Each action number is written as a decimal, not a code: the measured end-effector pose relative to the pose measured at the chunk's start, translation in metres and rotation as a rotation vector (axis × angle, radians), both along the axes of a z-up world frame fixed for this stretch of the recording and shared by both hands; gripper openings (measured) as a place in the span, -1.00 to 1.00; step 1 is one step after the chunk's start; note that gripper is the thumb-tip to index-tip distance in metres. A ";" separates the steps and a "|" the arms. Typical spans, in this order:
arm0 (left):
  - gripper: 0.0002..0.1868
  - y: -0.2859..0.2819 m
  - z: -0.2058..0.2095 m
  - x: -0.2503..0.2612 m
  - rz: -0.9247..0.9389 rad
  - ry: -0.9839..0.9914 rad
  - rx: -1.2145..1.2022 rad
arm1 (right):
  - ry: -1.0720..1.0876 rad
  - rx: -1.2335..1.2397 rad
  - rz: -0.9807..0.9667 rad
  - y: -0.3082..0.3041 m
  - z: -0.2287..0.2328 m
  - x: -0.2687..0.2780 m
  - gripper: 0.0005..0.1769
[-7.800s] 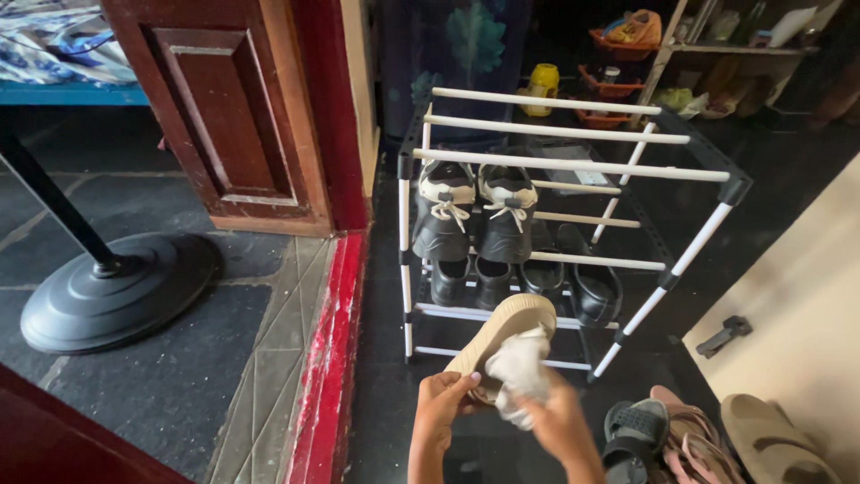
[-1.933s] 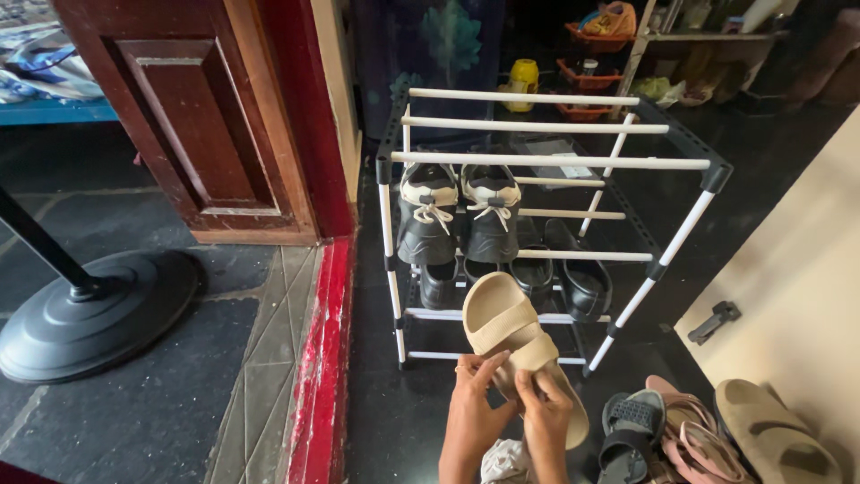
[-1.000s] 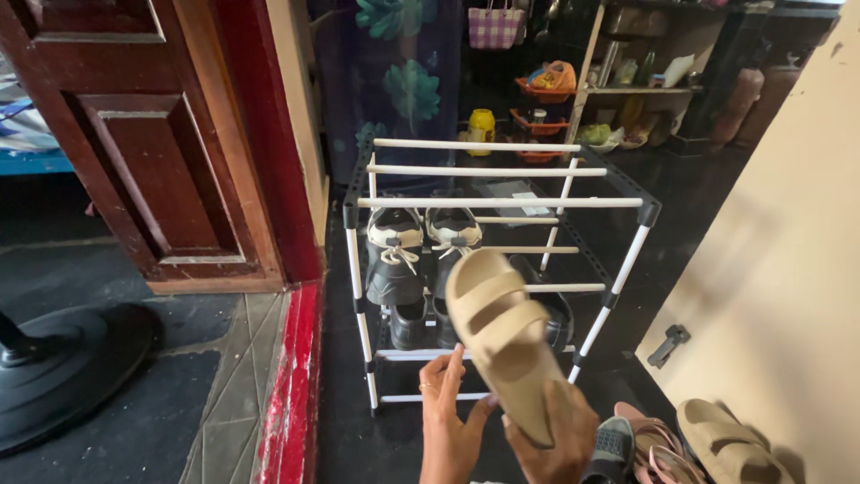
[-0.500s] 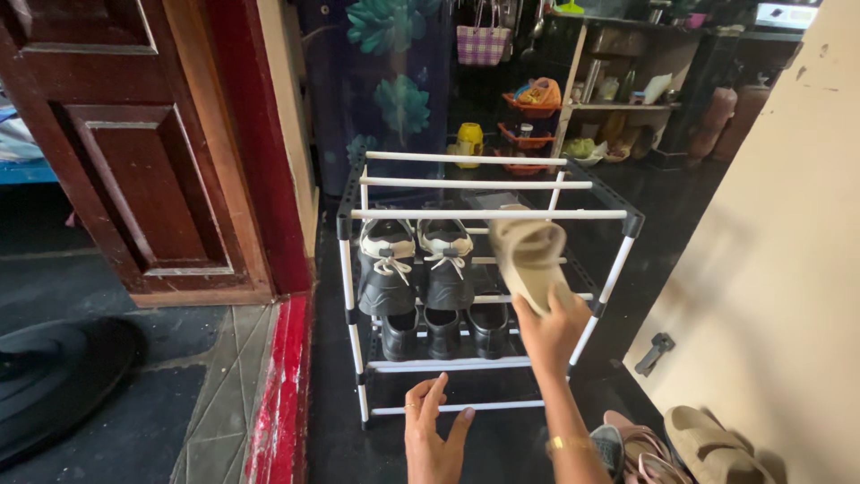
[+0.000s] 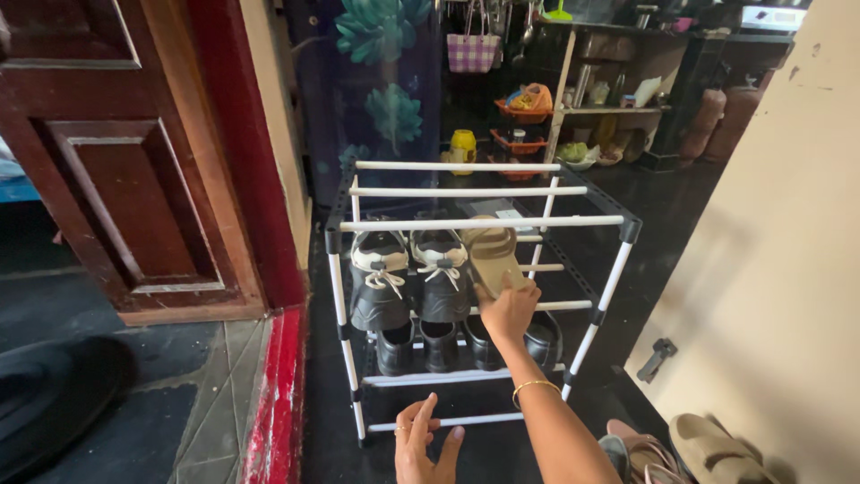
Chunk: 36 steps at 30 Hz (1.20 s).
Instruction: The person wipes the soles and uppers of beige and pink sandals using a cloth, then places them on a shoe rack. The person handles each sandal individually, wiping multiple surfaces before stacking them.
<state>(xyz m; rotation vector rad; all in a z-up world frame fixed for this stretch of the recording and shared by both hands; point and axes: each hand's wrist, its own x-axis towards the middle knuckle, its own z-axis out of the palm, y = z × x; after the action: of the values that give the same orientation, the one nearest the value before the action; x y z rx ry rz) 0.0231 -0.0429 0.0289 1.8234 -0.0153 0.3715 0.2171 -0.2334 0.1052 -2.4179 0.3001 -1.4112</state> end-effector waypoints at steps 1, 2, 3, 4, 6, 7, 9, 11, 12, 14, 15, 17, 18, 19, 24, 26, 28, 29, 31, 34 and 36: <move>-0.26 -0.001 0.000 -0.001 0.001 -0.004 0.000 | 0.032 -0.001 0.014 -0.002 0.002 -0.001 -0.31; -0.26 -0.002 0.000 -0.003 0.001 -0.008 0.000 | 0.064 -0.001 0.029 -0.004 0.003 -0.004 -0.30; -0.26 -0.002 0.002 -0.003 0.000 -0.020 0.002 | 0.015 -0.024 0.041 -0.006 0.005 -0.008 -0.29; -0.26 -0.002 0.004 -0.003 0.004 -0.025 -0.001 | -0.034 -0.047 0.054 -0.007 0.008 -0.014 -0.28; -0.26 -0.002 0.005 -0.005 0.011 -0.034 -0.010 | -0.144 -0.075 0.107 -0.010 0.013 -0.030 -0.33; -0.29 -0.002 0.003 -0.005 0.022 -0.099 -0.024 | -0.199 -0.080 0.142 -0.014 0.013 -0.043 -0.39; -0.35 0.000 -0.001 -0.003 0.028 -0.222 -0.043 | -0.251 -0.096 0.230 -0.024 0.017 -0.068 -0.50; -0.38 -0.006 -0.005 -0.004 0.055 -0.190 -0.059 | -0.253 -0.112 0.319 -0.044 0.027 -0.091 -0.61; -0.39 -0.011 -0.006 -0.002 0.060 -0.178 -0.065 | -0.192 -0.170 0.377 -0.060 0.031 -0.107 -0.65; -0.40 -0.016 -0.005 0.000 0.037 -0.193 -0.069 | -0.061 -0.301 0.502 -0.093 0.043 -0.134 -0.73; -0.42 -0.020 -0.008 0.001 0.026 -0.200 -0.065 | 0.024 -0.350 0.505 -0.113 0.045 -0.142 -0.79; -0.47 -0.027 -0.015 -0.001 0.012 -0.209 -0.057 | 0.204 -0.440 0.518 -0.163 0.038 -0.155 -0.86; -0.48 -0.031 -0.020 -0.003 -0.002 -0.199 -0.022 | 0.332 -0.401 0.401 -0.192 0.028 -0.161 -0.82; -0.49 -0.034 -0.023 -0.001 -0.013 -0.195 0.017 | 0.451 -0.357 0.284 -0.223 0.016 -0.165 -0.79; -0.55 -0.050 -0.061 0.019 -0.089 -0.190 0.106 | 0.938 0.083 -0.237 -0.381 -0.062 -0.210 -0.58; -0.55 -0.056 -0.087 0.035 -0.120 -0.126 0.182 | 0.985 0.170 -0.378 -0.408 -0.090 -0.235 -0.56; -0.55 -0.066 -0.108 0.039 -0.142 -0.153 0.108 | 1.050 0.295 -0.465 -0.418 -0.106 -0.249 -0.46; -0.55 -0.068 -0.113 0.043 -0.147 -0.167 0.072 | 1.073 0.361 -0.473 -0.420 -0.113 -0.256 -0.36; -0.51 -0.070 -0.115 0.049 -0.203 -0.118 0.152 | 0.942 0.327 -0.518 -0.414 -0.120 -0.259 -0.11; -0.49 -0.072 -0.102 0.042 -0.200 -0.013 0.250 | 0.611 0.516 -0.549 -0.397 -0.129 -0.256 -0.23; -0.52 -0.074 -0.088 0.025 -0.185 -0.007 0.203 | 0.421 0.606 -0.550 -0.388 -0.134 -0.258 -0.31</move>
<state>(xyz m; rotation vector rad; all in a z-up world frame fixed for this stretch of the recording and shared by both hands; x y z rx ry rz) 0.0483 -0.1168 -0.0592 2.0021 -0.2317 0.2523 -0.0409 -0.6214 -0.0287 -2.1458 1.3587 -0.7744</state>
